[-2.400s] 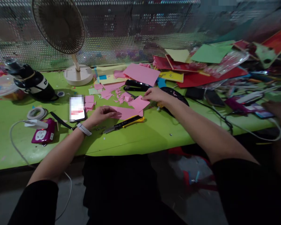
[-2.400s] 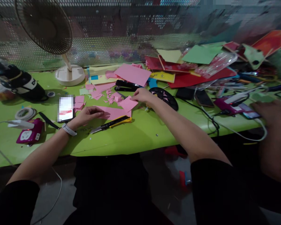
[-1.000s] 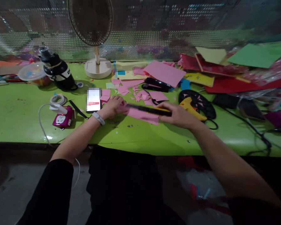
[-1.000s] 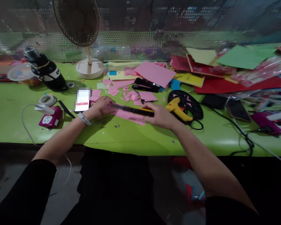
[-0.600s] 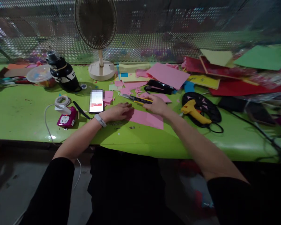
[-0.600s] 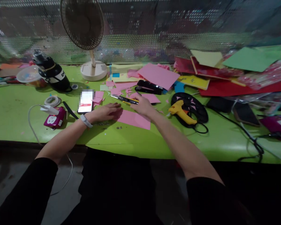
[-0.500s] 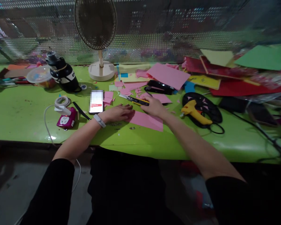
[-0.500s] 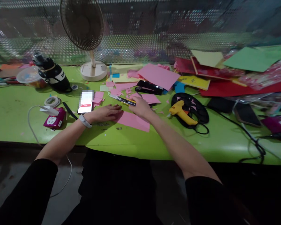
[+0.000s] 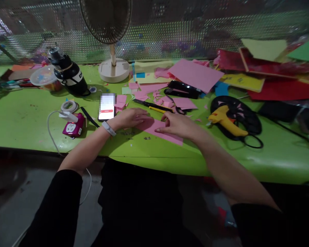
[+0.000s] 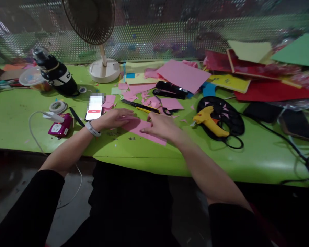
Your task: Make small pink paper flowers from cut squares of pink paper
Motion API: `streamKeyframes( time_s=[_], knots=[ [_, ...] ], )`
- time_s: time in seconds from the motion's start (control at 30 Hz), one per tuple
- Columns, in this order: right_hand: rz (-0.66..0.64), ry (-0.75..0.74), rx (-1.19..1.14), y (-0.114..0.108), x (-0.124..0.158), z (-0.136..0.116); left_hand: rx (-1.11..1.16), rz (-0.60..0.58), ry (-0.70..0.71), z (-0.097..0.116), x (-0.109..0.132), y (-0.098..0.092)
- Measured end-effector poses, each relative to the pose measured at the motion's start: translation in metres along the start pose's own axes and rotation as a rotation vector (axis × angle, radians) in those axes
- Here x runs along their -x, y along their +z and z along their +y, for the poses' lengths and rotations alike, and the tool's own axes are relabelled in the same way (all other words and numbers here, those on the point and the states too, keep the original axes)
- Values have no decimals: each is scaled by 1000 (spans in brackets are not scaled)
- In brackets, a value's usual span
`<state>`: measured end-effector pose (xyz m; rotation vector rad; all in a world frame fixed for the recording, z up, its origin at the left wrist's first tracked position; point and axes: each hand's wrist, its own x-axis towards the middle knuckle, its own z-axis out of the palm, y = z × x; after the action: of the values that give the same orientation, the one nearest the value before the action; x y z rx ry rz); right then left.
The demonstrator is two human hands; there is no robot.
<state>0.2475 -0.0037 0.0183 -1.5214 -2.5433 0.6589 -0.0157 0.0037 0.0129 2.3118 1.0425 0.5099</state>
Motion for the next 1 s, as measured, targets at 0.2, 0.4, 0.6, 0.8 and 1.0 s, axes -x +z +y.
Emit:
streamKeyframes(
  time_s=[0.2,0.4,0.6,0.8,1.0],
  knots=[
    [52,16,39,-5,4,-4,-10,201,-19,4,0,-1],
    [-60,70,9,-11,8,-10,-53,202,-17,5,0,1],
    [12,7,54,-16,11,-12,-74,256,13,0,0,4],
    [-17,71,6,-17,12,-18,-65,221,13,-3,-2,7],
    [47,70,-340,-12,4,-4,86,440,21,5,-1,5]
  ],
)
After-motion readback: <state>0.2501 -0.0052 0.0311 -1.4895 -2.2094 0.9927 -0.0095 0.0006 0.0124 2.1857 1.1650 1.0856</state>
